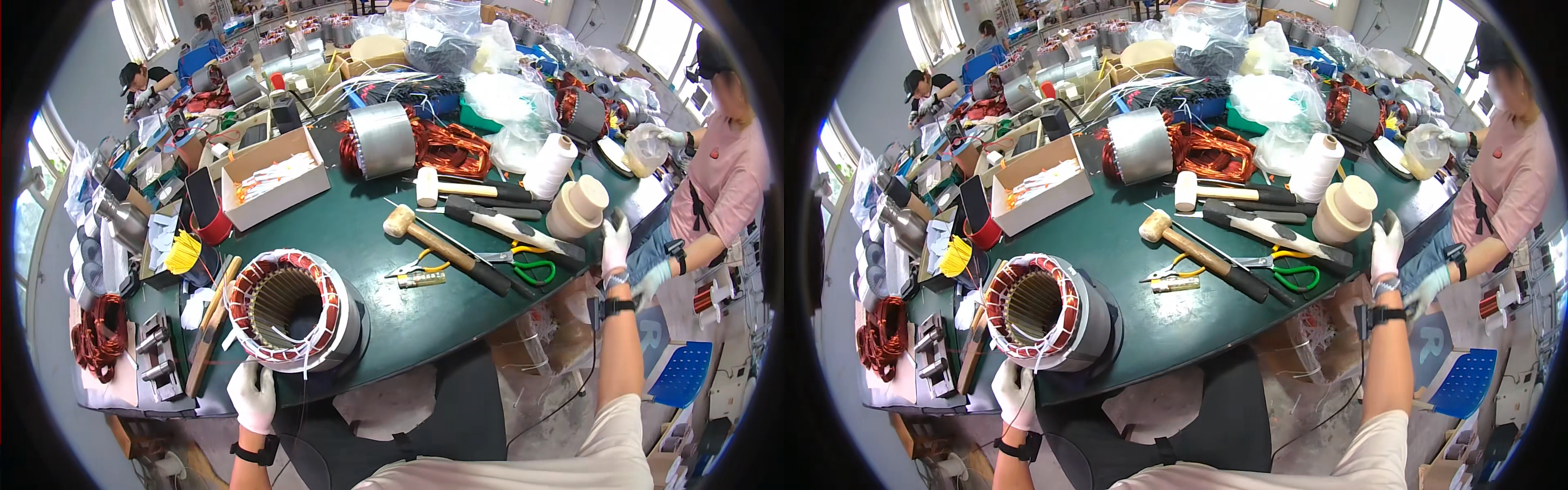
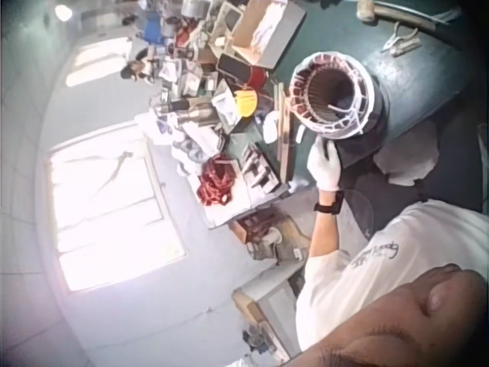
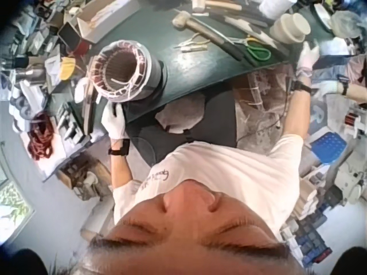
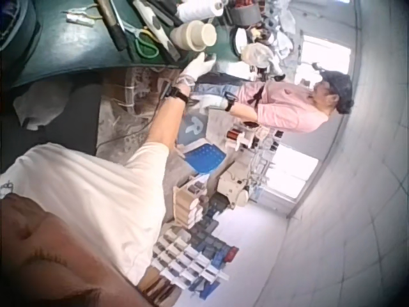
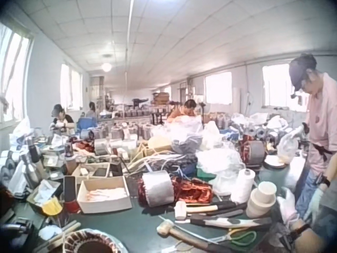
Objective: Assembling and preparing electric motor stator coils by marking, hammering, and positioning components.
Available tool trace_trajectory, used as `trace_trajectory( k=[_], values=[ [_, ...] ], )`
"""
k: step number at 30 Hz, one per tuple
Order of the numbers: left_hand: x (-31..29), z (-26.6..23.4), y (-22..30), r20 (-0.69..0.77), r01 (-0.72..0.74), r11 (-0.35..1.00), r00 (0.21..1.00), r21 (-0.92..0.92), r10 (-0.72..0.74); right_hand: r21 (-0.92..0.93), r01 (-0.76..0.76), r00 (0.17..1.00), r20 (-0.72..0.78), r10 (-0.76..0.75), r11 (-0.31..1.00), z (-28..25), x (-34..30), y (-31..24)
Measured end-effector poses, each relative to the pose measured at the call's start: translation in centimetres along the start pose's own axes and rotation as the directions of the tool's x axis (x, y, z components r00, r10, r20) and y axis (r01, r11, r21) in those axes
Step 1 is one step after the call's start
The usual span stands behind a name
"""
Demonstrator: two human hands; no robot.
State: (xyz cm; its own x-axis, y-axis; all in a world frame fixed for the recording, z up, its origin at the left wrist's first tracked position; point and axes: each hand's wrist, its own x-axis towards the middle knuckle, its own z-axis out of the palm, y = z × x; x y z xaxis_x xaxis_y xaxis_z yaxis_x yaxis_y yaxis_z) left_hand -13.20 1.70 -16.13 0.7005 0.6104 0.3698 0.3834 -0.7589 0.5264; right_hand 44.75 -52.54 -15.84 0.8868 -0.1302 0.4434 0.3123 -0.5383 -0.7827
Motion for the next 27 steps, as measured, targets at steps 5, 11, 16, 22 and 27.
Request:
trace_trajectory(
  k=[5,11,16,22,27],
  values=[
    [-0.8,-1.2,-0.4,-0.032,0.008,1.0,0.999,0.03,-0.007,-0.139,0.226,0.969,-0.073,-0.238,0.964,2.2,-10.4,-9.6],
    [-0.1,-0.4,0.3,-0.071,-0.101,0.992,0.992,0.069,0.106,-0.041,0.47,0.837,0.337,-0.431,0.882,4.5,-20.2,-18.8],
    [-0.5,-0.9,0.1,-0.096,-0.134,0.99,0.986,0.048,0.138,-0.037,0.544,0.753,0.463,-0.468,0.838,8.1,-23.3,-20.0],
    [-0.7,-1.2,-0.4,-0.128,-0.161,0.987,0.979,0.012,0.161,-0.18,0.671,0.699,0.479,-0.532,0.72,10.5,-24.8,-20.4],
    [-0.5,-1.5,-0.3,-0.112,-0.149,0.989,0.983,-0.013,0.147,-0.202,0.685,0.708,0.412,-0.573,0.7,11.3,-25.2,-19.9]
  ],
)
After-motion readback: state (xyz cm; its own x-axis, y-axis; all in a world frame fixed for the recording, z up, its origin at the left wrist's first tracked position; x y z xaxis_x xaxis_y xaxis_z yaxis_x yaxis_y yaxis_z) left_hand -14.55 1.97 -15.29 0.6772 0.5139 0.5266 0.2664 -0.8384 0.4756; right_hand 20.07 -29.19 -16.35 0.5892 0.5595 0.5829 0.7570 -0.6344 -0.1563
